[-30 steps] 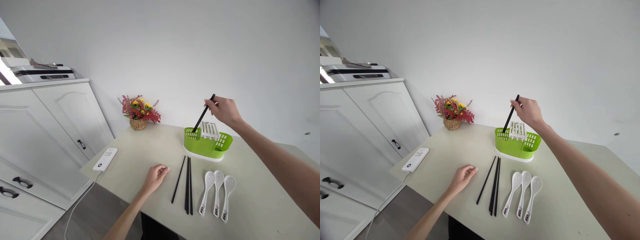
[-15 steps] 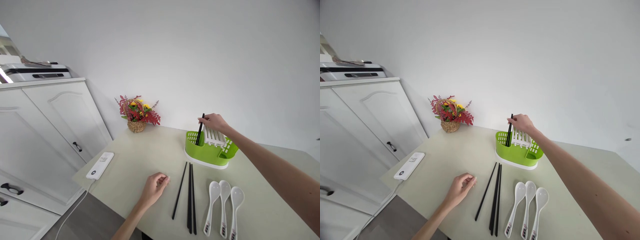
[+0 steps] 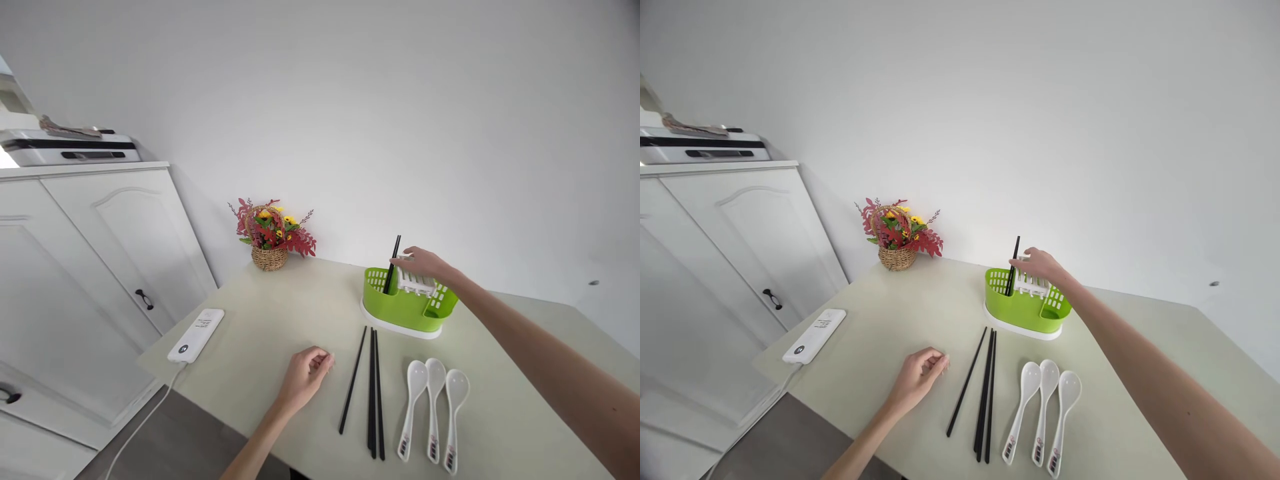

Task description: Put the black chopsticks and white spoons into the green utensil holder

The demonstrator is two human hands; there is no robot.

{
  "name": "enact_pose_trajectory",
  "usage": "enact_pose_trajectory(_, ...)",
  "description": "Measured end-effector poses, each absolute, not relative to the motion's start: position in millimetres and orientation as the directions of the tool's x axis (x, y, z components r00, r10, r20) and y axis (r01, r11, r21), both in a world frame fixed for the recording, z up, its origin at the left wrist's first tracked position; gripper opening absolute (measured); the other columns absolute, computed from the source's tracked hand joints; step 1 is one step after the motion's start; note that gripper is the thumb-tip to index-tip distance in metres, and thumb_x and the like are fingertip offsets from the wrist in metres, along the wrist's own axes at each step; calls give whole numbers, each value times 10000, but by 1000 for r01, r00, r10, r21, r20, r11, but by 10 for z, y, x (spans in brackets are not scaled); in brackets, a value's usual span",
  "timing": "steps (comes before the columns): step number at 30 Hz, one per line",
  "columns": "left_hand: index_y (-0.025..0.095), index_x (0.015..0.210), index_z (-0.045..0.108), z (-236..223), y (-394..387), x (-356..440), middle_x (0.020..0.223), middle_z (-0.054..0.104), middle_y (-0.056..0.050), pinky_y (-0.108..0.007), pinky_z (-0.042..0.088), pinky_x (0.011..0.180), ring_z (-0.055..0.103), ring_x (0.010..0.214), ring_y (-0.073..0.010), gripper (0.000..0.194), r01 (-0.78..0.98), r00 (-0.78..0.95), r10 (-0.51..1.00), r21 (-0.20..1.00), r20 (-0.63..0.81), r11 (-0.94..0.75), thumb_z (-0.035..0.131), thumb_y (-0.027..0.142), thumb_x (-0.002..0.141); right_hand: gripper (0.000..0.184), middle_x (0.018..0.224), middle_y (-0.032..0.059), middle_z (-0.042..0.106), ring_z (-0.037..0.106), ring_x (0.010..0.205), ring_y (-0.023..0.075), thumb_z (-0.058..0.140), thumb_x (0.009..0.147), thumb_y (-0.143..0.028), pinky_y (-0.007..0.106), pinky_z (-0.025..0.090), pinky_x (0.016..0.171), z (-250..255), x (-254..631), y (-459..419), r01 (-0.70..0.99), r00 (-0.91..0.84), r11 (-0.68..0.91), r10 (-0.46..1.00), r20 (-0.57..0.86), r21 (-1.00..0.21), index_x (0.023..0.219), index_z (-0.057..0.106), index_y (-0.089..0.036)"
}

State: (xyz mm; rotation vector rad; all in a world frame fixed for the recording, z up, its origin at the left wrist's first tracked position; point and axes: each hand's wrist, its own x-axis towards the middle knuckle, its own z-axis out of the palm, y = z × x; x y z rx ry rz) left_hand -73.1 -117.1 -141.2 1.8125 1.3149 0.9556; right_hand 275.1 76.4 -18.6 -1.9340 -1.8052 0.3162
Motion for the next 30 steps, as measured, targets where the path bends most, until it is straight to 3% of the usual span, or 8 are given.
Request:
enact_pose_trajectory(7,225,809,719,-1429,-1168,-721,827,768,-49,-281,541,746,712,778,-202,373,468,228,951,833,207,-293,549,511,979,603,1045,208,767,727,897,318,578,872,-642,391,534,761,-179,2757,492,875,105,-28,985,133,-483,1148,727,-127)
enact_pose_trajectory(10,223,816,700,-1440,-1177,-702,798,744,-39,-276,507,692,675,723,-186,384,532,250,941,781,226,-328,516,506,999,608,1173,243,725,695,1045,372,546,894,-626,468,534,845,-107,2732,336,881,141,-51,977,160,-470,1219,685,-132)
enact_pose_trajectory(13,222,826,665,-1449,-1233,-626,774,701,-39,-294,483,693,633,706,-184,377,620,269,923,684,276,-385,487,494,1016,609,1451,255,557,509,1354,411,500,933,-594,547,442,1035,-31,2641,-4,889,170,-29,947,271,-456,1351,588,-160)
enact_pose_trajectory(16,219,846,639,-1461,-1329,-460,805,688,-45,-342,490,801,646,798,-211,339,692,286,905,585,314,-422,515,490,1007,506,1465,168,554,473,1395,320,464,983,-514,469,389,1125,-69,2540,-569,872,66,184,874,481,-454,1378,543,-207)
enact_pose_trajectory(19,203,881,612,-1492,-1417,-249,832,677,-48,-385,493,831,652,821,-231,345,761,297,901,493,315,-423,534,519,997,418,1385,117,612,574,1281,296,448,1011,-497,437,499,995,-328,2508,-1236,796,13,336,821,570,-503,1339,559,-262)
enact_pose_trajectory(21,189,903,595,-1521,-1451,-126,881,674,-65,-399,499,814,653,841,-250,371,808,310,894,407,323,-427,538,545,992,376,1345,101,635,626,1200,288,459,1011,-494,385,558,824,-605,2529,-1642,773,61,299,842,536,-559,1291,582,-277)
enact_pose_trajectory(24,167,930,594,-1558,-1471,-12,940,666,-98,-420,506,804,649,878,-282,407,869,347,879,239,326,-432,527,563,1001,332,1283,84,669,669,1113,276,478,1000,-503,296,528,560,-1037,2578,-2110,721,184,164,892,414,-673,1214,608,-286)
enact_pose_trajectory(30,138,948,613,-1567,-1490,17,915,646,-114,-431,504,795,633,868,-295,503,908,376,866,58,330,-416,433,601,1029,300,1229,79,699,703,1040,250,521,978,-506,236,514,478,-1435,2582,-2597,632,234,62,935,267,-772,1165,616,-292)
